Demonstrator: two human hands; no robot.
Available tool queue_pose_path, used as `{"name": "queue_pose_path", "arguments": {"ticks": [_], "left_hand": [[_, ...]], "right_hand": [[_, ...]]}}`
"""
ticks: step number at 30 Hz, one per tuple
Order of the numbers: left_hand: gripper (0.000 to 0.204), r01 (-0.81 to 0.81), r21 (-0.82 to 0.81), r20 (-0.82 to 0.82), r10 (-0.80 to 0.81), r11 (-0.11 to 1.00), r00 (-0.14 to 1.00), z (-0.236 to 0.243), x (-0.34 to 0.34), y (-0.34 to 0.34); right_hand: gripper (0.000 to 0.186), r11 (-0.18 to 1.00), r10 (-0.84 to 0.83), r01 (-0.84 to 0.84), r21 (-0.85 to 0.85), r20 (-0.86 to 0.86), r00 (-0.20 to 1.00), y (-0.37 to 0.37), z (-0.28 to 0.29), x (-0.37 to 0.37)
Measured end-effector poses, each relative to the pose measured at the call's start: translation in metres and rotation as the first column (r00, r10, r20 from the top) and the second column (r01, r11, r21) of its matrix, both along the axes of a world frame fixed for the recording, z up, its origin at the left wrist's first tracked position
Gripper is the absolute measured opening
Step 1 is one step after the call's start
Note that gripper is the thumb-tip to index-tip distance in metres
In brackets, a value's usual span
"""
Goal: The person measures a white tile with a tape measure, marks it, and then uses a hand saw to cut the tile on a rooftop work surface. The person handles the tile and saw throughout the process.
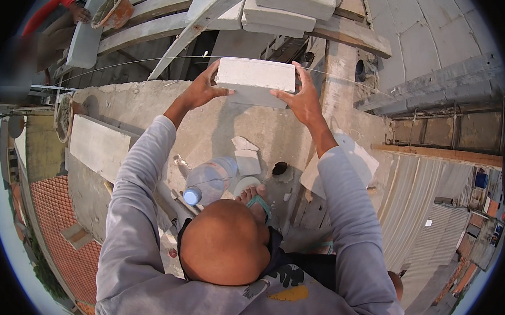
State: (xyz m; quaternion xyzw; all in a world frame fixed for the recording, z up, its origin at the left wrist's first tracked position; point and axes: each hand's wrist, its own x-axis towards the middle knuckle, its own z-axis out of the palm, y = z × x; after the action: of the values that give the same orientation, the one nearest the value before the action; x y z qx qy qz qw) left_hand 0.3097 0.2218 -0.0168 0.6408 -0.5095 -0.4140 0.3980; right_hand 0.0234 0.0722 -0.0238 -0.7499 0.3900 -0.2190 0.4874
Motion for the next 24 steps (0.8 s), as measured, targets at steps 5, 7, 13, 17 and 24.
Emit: {"name": "queue_pose_path", "arguments": {"ticks": [5, 7, 13, 17, 24], "left_hand": [[0.098, -0.014, 0.025, 0.035, 0.013, 1.0, 0.999, -0.001, -0.004, -0.002], [0.097, -0.009, 0.053, 0.039, 0.007, 0.999, 0.999, 0.003, -0.006, -0.006], [0.097, 0.006, 0.071, 0.187, -0.019, 0.997, 0.982, 0.005, -0.002, -0.009], [0.097, -0.053, 0.085, 0.31, 0.025, 0.995, 0.951, 0.015, -0.015, -0.006], [0.1, 0.078, 0.144, 0.343, -0.123, 0.987, 0.931, 0.077, -0.047, 0.024]], "right_hand": [[0.105, 1.0, -0.006, 0.006, -0.018, -0.038, 0.999, 0.004, 0.008, -0.005], [0.108, 0.998, 0.02, -0.023, -0.055, -0.067, 0.998, -0.002, 0.003, -0.006], [0.109, 0.993, 0.062, -0.079, -0.086, -0.185, 0.981, -0.009, 0.002, -0.003], [0.109, 0.985, 0.105, -0.126, -0.121, -0.172, 0.98, -0.003, 0.014, -0.011], [0.118, 0.989, 0.125, -0.137, -0.051, -0.194, 0.973, 0.03, 0.048, -0.068]]}}
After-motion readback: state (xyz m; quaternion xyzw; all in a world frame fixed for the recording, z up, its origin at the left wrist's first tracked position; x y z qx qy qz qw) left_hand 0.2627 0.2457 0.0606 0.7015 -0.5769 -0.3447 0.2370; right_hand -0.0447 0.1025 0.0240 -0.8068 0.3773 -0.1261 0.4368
